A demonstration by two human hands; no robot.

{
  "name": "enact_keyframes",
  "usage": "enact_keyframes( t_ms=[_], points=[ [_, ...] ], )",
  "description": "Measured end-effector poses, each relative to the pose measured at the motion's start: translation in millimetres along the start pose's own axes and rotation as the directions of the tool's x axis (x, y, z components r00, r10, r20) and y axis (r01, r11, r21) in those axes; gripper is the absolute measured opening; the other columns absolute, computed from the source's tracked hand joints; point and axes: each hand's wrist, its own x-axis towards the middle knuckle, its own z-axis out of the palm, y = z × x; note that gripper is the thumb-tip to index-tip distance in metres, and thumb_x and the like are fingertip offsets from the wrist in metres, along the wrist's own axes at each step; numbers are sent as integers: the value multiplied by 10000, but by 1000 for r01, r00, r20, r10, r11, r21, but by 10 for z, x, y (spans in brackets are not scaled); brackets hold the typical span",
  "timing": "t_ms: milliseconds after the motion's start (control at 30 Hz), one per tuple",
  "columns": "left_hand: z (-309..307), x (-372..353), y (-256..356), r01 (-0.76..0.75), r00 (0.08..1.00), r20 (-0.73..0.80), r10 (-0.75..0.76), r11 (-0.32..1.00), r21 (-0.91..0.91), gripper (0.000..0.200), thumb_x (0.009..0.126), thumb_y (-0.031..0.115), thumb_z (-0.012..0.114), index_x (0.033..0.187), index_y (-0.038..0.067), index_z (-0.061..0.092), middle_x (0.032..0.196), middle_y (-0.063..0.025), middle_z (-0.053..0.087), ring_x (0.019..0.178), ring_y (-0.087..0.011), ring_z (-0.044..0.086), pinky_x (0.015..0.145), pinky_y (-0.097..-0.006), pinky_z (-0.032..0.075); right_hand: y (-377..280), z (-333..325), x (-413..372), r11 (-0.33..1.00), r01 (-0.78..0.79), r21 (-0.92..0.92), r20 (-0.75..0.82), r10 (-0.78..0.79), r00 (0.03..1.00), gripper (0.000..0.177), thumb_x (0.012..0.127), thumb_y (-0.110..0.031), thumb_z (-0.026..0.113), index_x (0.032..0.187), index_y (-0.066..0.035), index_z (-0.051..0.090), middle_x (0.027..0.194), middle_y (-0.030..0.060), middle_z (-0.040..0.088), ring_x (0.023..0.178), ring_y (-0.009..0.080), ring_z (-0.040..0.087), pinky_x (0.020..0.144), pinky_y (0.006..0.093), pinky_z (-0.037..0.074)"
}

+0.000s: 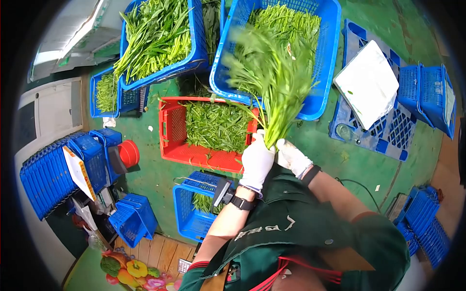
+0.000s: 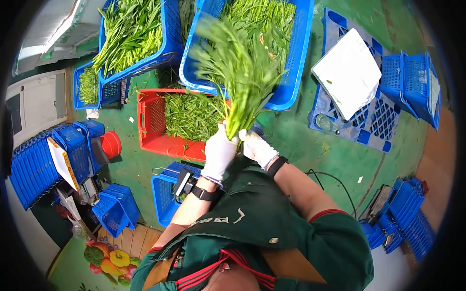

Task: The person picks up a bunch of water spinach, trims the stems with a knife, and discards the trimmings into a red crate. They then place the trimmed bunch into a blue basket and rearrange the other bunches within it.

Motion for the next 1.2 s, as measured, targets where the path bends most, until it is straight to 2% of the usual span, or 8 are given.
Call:
enact_keyframes(
  t_ms=[367, 633, 767, 933, 1000, 1033, 1067, 1200],
  points=[
    [418, -84, -233, -104, 978, -69, 198, 742, 662, 468, 841, 180, 491, 1145, -171, 441, 625, -84, 603, 513, -169, 600, 412, -287, 469, 107, -37, -22, 994, -64, 91, 334, 30, 942, 939, 766, -665, 490, 1407, -19, 259, 1414, 116, 379, 1258, 249, 411, 1056, 420, 326],
    [293, 10, -547, 23, 938, 345, -8, 999, -41, 671, 858, 307, 560, 1288, -138, 301, 929, -185, 627, 773, -266, 639, 649, -373, 518, 159, -129, 45, 993, -88, 84, 83, 81, 993, 618, 821, -350, 667, 1288, -12, 446, 1237, 111, 539, 1113, 226, 532, 953, 398, 437],
    [144, -144, -740, 418, 875, 484, 19, 477, -773, 523, 841, 232, 609, 1250, -32, 419, 1052, -98, 609, 868, -190, 623, 730, -309, 513, -145, 589, -24, 944, 8, -329, -80, -36, 996, 409, 842, -148, 648, 1194, 4, 507, 1047, 81, 630, 940, 182, 611, 830, 335, 493],
    [317, -754, -1141, 197, 947, 270, -173, -348, -916, 362, 897, 228, 524, 1204, 37, 509, 1098, -92, 609, 952, -202, 612, 850, -363, 499, 181, 1574, -113, -575, -39, -817, 67, -163, 984, 438, 763, -416, 677, 917, -32, 534, 803, 127, 612, 726, 253, 620, 662, 358, 468],
    [108, -868, -907, 100, 949, -29, -313, 388, -916, 350, 904, 234, 466, 1169, 13, 524, 1145, -127, 579, 1077, -261, 546, 952, -399, 437, 533, 1729, -172, -716, 79, -694, 232, -118, 966, 329, 772, -367, 638, 850, -70, 517, 749, 76, 551, 697, 205, 568, 648, 335, 415],
    [-85, -784, -763, 87, 939, -300, -172, 957, -277, 217, 823, 241, 500, 961, 79, 543, 951, -100, 559, 947, -251, 536, 857, -408, 416, 674, 1830, -201, -794, 123, -596, 292, -72, 954, 275, 767, -318, 617, 856, -76, 521, 752, 66, 542, 704, 197, 556, 668, 335, 403],
    [-277, -778, -675, 126, 934, -345, 95, 814, 567, 108, 742, 248, 534, 753, 144, 561, 757, -72, 538, 816, -242, 525, 762, -417, 396, 807, 1908, -244, -858, 164, -487, 349, -19, 937, 224, 762, -269, 596, 862, -82, 525, 755, 57, 532, 710, 190, 543, 688, 336, 392],
    [-470, -1088, -860, 312, 779, -627, 28, 849, 427, 75, 762, 206, 523, 752, 136, 547, 744, -70, 532, 775, -249, 521, 729, -421, 399, 1947, 1262, -229, -901, 154, -406, 492, -73, 867, 77, 746, -162, 550, 796, -105, 556, 714, 42, 552, 713, 184, 539, 695, 336, 389]
  ],
)
